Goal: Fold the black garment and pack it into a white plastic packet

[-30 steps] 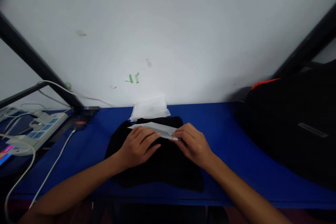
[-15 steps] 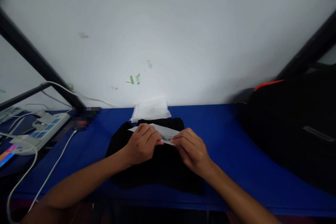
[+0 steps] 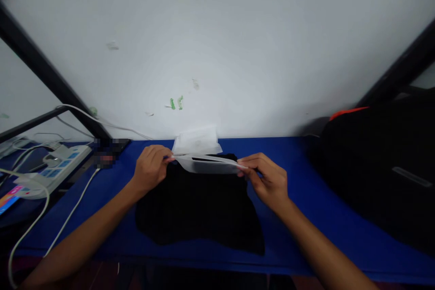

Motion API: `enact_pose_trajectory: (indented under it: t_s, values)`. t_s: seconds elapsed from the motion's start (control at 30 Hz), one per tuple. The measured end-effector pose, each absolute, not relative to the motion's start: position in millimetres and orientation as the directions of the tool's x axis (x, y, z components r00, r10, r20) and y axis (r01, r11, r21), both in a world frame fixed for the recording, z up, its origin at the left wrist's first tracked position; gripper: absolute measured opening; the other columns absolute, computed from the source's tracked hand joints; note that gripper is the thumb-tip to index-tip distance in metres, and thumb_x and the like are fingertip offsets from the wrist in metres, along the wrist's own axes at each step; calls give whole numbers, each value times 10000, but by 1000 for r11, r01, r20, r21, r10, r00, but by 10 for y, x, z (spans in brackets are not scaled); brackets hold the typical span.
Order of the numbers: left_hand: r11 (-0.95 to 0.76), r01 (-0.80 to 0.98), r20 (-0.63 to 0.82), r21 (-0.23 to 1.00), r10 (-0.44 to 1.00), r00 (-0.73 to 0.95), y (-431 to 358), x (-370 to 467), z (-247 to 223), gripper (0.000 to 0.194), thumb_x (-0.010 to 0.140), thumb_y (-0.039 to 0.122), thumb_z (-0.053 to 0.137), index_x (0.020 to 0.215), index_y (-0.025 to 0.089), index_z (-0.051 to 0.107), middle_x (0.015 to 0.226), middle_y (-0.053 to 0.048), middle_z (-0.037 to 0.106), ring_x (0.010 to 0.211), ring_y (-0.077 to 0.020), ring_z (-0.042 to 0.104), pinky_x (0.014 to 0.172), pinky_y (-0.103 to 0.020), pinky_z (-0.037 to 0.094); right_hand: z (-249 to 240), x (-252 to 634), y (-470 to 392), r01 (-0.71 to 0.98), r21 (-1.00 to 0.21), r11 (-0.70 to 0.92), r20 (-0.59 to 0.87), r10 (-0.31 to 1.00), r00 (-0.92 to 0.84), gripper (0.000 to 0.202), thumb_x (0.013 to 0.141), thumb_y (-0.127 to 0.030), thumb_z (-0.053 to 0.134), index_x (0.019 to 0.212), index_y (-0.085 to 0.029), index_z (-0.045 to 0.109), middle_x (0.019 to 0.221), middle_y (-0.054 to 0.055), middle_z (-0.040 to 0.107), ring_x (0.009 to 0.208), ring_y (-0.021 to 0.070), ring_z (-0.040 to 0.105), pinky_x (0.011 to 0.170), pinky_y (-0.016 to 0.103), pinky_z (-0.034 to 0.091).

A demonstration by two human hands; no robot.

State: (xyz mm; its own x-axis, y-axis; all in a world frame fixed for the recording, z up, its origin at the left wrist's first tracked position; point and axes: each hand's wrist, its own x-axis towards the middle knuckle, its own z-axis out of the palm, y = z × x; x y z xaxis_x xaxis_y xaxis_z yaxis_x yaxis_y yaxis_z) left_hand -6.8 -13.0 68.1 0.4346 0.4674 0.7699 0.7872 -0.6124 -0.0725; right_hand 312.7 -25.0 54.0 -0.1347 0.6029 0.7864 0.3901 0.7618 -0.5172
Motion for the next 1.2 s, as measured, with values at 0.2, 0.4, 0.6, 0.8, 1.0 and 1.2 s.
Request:
enact_pose_trajectory:
  t_s: [0.2,0.4,0.6,0.8,1.0,1.2]
  values:
    - [-765,611,705,201,546,452,-372,-96,641,77,929,238,565,983,193,535,952,-68,660,903,-193,627,803,-336,520,400,3127,-149,343,-449,826,740,558,-375,73,914,-203,580,951,-224,639,976,83,714,908,215,696,760,363,588]
    - [-762,642,283,82,635,718,-431,81,413,299,898,396,626,1067,157,561,1062,-111,616,979,-254,589,823,-386,503,96,3241,-148,459,-371,807,406,586,-702,174,927,-143,474,997,-213,617,1125,105,660,1034,213,658,864,392,581]
    - [-745,653,260,-136,610,749,-310,196,400,159,971,225,467,926,147,598,891,-73,619,812,-212,594,701,-334,477,217,3208,-227,523,-184,833,473,541,-696,180,923,-154,496,1065,-167,606,1069,142,668,973,248,655,813,452,585]
    - [-711,682,458,-169,556,693,-241,290,452,243,992,201,396,863,130,590,781,-57,616,718,-188,602,659,-313,490,313,2841,-463,349,8,937,616,270,-740,242,932,-63,458,1129,-94,595,1063,173,700,975,238,680,789,365,610]
    - [-689,709,546,-150,540,641,-236,373,483,216,985,213,417,863,142,580,773,-51,621,702,-182,607,650,-306,504,100,2460,-305,557,59,828,428,483,-764,470,889,-27,428,1358,10,437,1254,273,598,1126,327,620,922,467,554]
    - [-687,716,537,-122,561,630,-233,342,443,199,981,216,426,868,149,575,786,-53,630,706,-186,610,677,-322,518,-15,2358,-77,678,119,725,299,625,-721,408,896,-54,419,1290,-55,521,1147,234,656,958,299,672,802,427,571]
